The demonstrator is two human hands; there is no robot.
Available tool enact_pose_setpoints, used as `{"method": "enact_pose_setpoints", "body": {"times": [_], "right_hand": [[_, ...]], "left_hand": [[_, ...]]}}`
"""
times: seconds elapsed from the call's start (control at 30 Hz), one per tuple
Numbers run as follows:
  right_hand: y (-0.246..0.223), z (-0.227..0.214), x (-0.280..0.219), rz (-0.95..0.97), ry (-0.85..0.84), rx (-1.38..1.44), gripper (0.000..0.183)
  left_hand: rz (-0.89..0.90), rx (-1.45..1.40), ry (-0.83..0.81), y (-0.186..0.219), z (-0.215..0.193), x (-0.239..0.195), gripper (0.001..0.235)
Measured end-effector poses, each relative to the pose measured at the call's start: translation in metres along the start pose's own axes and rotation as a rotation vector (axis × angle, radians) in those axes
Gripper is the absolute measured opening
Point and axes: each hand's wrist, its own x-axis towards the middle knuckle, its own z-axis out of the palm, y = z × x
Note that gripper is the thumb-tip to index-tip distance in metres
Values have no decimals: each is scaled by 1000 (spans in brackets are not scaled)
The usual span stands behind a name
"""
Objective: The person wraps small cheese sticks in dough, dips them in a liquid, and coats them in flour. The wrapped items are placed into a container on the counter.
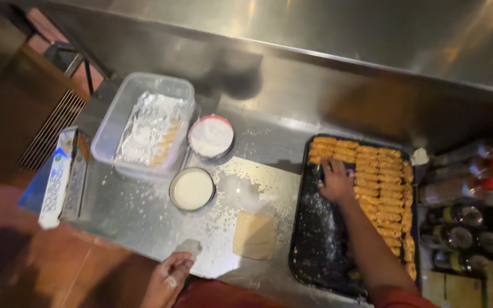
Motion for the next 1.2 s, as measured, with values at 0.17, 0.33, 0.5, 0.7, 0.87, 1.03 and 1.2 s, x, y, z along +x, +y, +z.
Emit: {"method": "enact_pose_setpoints", "body": {"times": [0.17, 0.33, 0.5, 0.7, 0.87, 1.03, 1.2], "right_hand": [[-10, -15, 33, -23, -21, -24, 91], [-21, -15, 16, 233, -96, -85, 64], [-3, -3, 20, 16, 53, -36, 68], [1, 32, -51, 305, 48, 575, 34], [-54, 24, -139, 481, 136, 1891, 21], [-143, 22, -193, 462, -44, 1393, 18], [-182, 23, -210, 162, -91, 989, 15]], "left_hand": [[252, 421, -266, 62, 30, 51, 33], [260, 204, -314, 104, 27, 55, 35], [265, 402, -216, 111, 22, 32, 20], [858, 755, -381, 80, 78, 43, 16], [1043, 854, -562, 56, 112, 62, 19], [1021, 895, -573, 50, 113, 71, 13], [1224, 1044, -665, 55, 115, 75, 7]]}}
